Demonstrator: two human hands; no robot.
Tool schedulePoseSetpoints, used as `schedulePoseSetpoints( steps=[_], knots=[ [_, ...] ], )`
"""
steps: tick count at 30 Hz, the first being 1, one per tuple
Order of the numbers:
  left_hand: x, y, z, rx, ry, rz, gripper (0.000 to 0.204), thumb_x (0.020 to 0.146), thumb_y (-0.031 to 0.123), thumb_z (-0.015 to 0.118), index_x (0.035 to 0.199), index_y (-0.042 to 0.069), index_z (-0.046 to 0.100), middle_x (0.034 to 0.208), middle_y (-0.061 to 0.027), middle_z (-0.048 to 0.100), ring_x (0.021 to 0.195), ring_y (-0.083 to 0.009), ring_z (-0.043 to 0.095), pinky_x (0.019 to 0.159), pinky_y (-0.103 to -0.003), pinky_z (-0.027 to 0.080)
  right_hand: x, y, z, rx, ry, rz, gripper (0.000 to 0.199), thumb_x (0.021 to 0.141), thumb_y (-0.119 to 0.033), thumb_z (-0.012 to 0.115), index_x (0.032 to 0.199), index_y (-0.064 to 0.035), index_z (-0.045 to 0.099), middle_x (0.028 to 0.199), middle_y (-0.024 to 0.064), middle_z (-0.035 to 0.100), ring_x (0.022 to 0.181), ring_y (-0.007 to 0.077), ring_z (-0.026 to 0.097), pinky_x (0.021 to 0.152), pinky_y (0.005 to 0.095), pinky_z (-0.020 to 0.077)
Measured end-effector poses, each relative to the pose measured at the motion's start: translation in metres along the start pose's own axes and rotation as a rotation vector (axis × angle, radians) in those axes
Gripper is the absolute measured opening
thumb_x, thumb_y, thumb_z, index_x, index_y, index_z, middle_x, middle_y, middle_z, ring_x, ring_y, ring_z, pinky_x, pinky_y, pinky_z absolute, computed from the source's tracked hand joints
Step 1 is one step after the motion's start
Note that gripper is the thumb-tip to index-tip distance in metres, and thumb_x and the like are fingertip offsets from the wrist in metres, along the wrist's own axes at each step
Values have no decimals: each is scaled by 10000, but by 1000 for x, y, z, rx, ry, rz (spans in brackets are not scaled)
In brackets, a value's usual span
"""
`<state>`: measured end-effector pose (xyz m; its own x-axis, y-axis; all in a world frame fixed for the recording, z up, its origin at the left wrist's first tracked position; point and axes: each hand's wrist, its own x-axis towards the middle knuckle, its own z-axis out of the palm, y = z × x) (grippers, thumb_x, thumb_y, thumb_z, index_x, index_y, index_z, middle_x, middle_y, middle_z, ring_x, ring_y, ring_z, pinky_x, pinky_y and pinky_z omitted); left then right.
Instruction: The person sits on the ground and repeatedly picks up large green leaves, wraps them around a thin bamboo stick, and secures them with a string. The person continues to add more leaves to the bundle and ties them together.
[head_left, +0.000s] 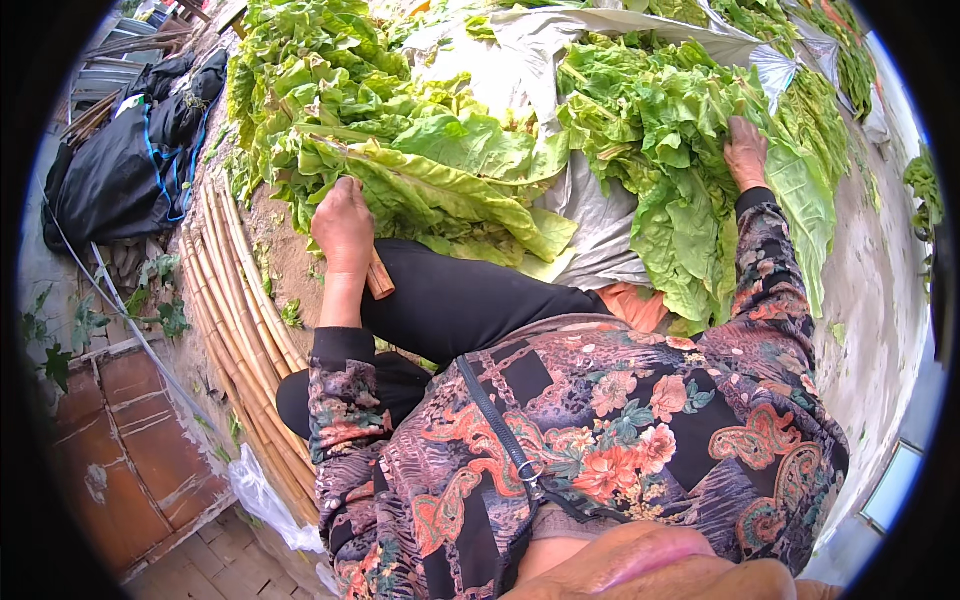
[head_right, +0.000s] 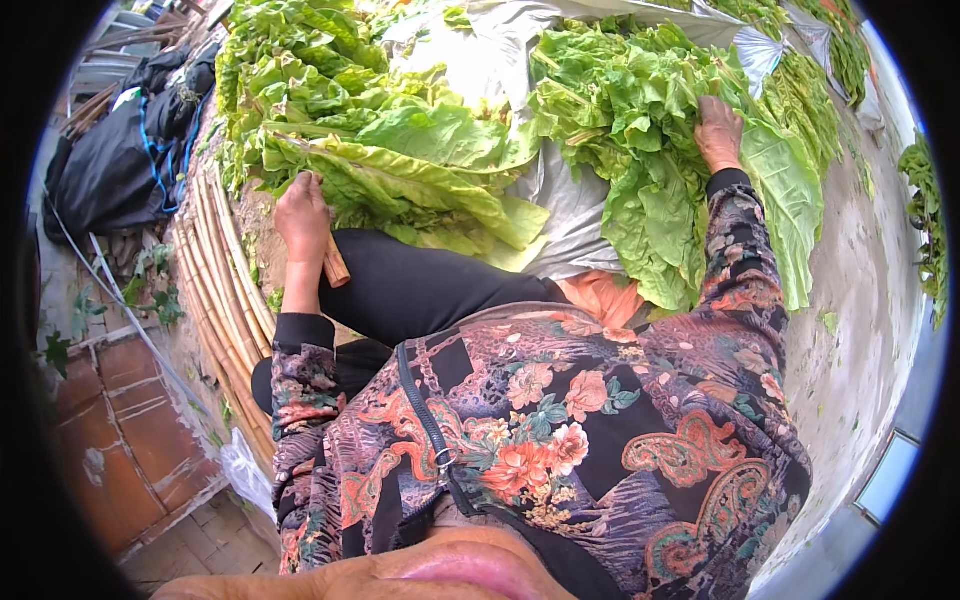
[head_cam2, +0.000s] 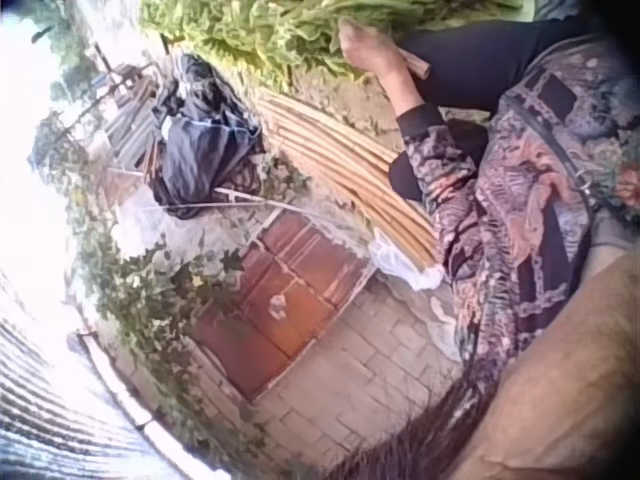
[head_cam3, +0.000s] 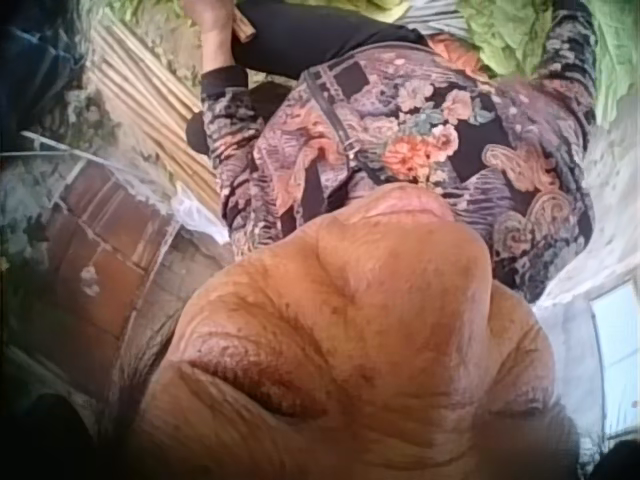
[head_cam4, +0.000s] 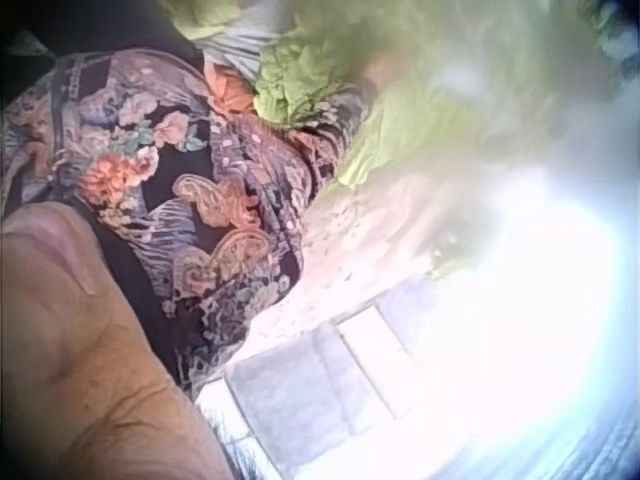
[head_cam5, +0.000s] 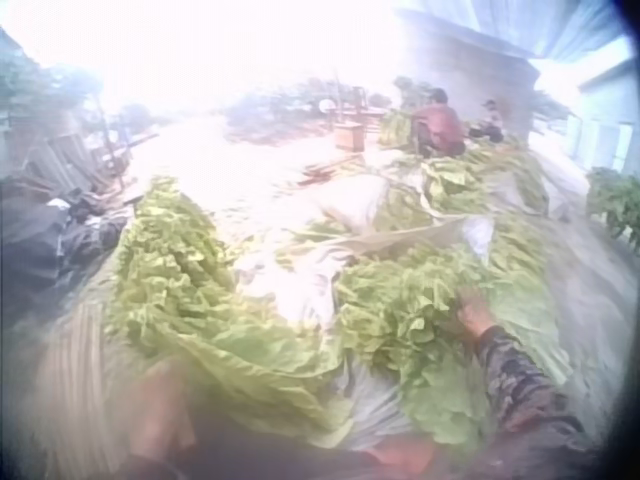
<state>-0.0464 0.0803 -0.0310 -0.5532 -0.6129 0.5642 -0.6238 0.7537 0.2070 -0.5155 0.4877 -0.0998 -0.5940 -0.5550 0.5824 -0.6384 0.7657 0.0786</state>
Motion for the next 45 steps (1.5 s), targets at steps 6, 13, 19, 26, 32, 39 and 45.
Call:
schedulePoseSetpoints(
  steps=[6, 13, 19, 26, 32, 39, 45],
  knots=[
    [-9, -21, 4, -118, -8, -77, 211, 897, 262, 521, 927, 88, 637, 765, -127, 641, 707, -330, 620, 636, -414, 488, 26, -34, -78, 409, 108, 33, 304, 840, -93, 536, 1130, -37, 461, 955, 216, 589, 855, 411, 560, 727, 469, 441],
    [0, -10, -22, -681, -258, -215, 665, 762, 500, 671, 1179, -8, 571, 828, -121, 646, 794, -218, 619, 752, -336, 486, 16, -313, -147, 774, 60, -434, 456, 752, -57, 582, 1200, -57, 497, 969, 154, 572, 879, 324, 558, 745, 414, 466],
    [4, 21, -56, -1231, -146, -306, 458, 793, 295, 705, 1085, -35, 581, 985, -82, 642, 884, -133, 575, 806, -284, 471, 1, -437, -159, 948, -106, -619, 398, 736, -132, 615, 1101, -24, 498, 964, 167, 542, 921, 325, 540, 757, 407, 458],
    [-8, 0, -97, -944, -429, -356, 403, 883, 279, 628, 1123, -41, 578, 927, -49, 632, 819, -85, 549, 715, -232, 458, 7, -382, -102, 1461, -1133, -298, 569, 863, -119, 608, 1342, 62, 359, 1204, 110, 534, 1028, 147, 532, 885, 274, 441],
    [-33, -28, -106, -467, -461, -6, 181, 865, 158, 575, 909, 9, 666, 738, -110, 664, 678, -233, 636, 636, -323, 485, 8, -413, -64, 966, -939, -770, 408, 793, -98, 592, 1188, -2, 563, 1109, 226, 600, 1032, 357, 585, 885, 387, 459],
    [-22, -94, -39, -496, -880, -135, 257, 833, 247, 615, 999, 61, 674, 884, -132, 681, 789, -243, 640, 744, -367, 489, -11, -501, -76, 1697, -1149, -211, 311, 842, -117, 598, 1082, 79, 567, 977, 127, 633, 869, 172, 569, 807, 294, 454],
    [36, -108, -57, -631, -735, -437, 263, 818, 121, 610, 1064, 29, 623, 903, -146, 662, 833, -182, 610, 719, -323, 488, 17, -486, -99, 1514, -1328, -443, 272, 845, -157, 626, 956, 91, 614, 875, 86, 648, 793, 111, 566, 718, 275, 466]
  ],
)
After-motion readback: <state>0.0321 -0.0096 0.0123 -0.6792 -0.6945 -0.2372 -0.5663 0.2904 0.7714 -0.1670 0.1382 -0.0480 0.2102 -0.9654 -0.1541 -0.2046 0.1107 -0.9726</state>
